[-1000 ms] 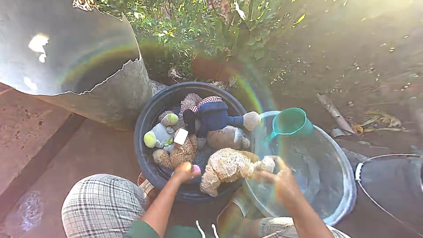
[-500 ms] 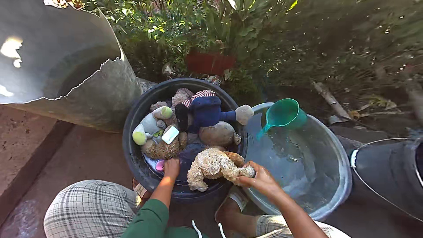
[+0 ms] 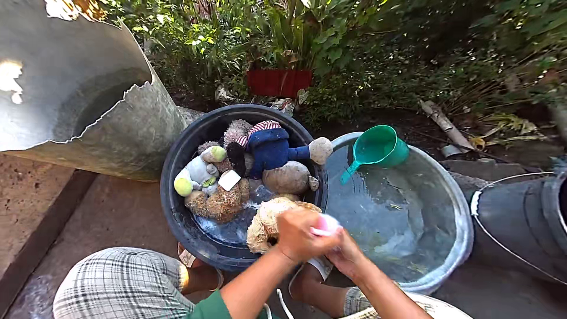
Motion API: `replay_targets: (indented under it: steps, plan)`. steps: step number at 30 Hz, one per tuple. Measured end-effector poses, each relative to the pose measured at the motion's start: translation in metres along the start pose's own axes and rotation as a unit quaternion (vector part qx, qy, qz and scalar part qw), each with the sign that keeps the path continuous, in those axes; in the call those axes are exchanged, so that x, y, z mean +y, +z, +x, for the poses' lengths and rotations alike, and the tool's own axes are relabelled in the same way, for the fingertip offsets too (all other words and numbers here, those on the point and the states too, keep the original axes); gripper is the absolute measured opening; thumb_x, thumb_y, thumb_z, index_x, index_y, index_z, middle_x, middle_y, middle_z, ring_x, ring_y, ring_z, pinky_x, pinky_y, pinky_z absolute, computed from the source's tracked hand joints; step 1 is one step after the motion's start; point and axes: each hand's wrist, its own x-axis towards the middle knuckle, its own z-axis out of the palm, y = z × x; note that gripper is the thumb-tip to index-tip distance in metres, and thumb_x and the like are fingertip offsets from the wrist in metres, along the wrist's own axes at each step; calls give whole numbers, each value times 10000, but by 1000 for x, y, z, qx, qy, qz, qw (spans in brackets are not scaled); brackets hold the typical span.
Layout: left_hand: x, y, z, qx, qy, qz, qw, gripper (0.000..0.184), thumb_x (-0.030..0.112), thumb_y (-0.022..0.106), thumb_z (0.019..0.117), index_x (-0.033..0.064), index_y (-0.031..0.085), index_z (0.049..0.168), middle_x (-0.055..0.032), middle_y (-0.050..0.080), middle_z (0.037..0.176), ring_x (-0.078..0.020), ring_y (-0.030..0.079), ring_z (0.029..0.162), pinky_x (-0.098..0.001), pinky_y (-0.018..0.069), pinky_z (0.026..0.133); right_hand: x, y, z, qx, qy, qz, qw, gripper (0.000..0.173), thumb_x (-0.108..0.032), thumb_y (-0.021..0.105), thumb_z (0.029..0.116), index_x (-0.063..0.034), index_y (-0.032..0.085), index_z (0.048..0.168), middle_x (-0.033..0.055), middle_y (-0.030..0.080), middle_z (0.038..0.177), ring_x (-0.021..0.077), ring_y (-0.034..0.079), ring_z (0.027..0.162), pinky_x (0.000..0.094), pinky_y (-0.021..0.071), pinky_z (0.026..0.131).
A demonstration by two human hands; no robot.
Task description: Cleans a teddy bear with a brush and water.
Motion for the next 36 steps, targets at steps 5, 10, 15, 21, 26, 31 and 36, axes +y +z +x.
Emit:
replay_targets:
  steps: [5,10,15,21,26,31,36]
  plan:
    - [-68,-2,-18,-226,-72,188,953,512,508,654,883,34,697,692,-146,714,702,-331,738,736,-557,564,676,6,0,6,26,20,-35,999,112,13,478,886,-75,510,948,66,619,801,140,613,630,285,520,541]
    - [-63,-20,15,-261,-178,216,924,498,481,617,938,10,749,844,-181,753,864,-358,740,907,-577,541,817,9,16,14,33,60,16,998,132,6,446,907,-81,504,987,77,606,816,150,606,628,288,509,525]
    - [-21,8,-17,-137,63,35,988,425,437,713,811,72,652,601,-68,665,595,-222,685,587,-449,546,555,19,5,-6,-46,16,86,995,396,-171,215,1070,-120,579,924,-4,657,771,81,645,719,263,545,657]
    - [-112,-62,3,-371,-355,262,817,604,604,512,975,48,739,1041,-201,729,1083,-377,673,1126,-610,482,963,21,16,-6,24,101,14,994,100,-13,443,872,-94,500,884,65,594,749,132,560,547,263,455,461]
    - [-33,-16,-9,-173,17,13,985,410,384,716,829,50,634,606,-89,644,589,-244,671,579,-474,524,548,28,7,-15,-1,102,-16,995,181,-80,391,998,-130,544,915,3,623,700,89,601,569,246,504,507]
    - [-117,-61,-11,-447,-261,206,830,563,542,583,963,15,758,1056,-242,735,1072,-430,673,1125,-652,466,997,44,-4,-19,-1,110,-8,994,168,41,482,774,-118,476,827,30,574,705,106,543,538,253,453,470]
    - [-64,-32,-3,-275,-40,68,958,436,401,683,883,18,696,675,-139,696,668,-307,714,680,-543,547,648,49,-13,-20,-1,91,-2,996,186,34,498,729,-144,464,770,15,572,685,101,551,546,254,464,484]
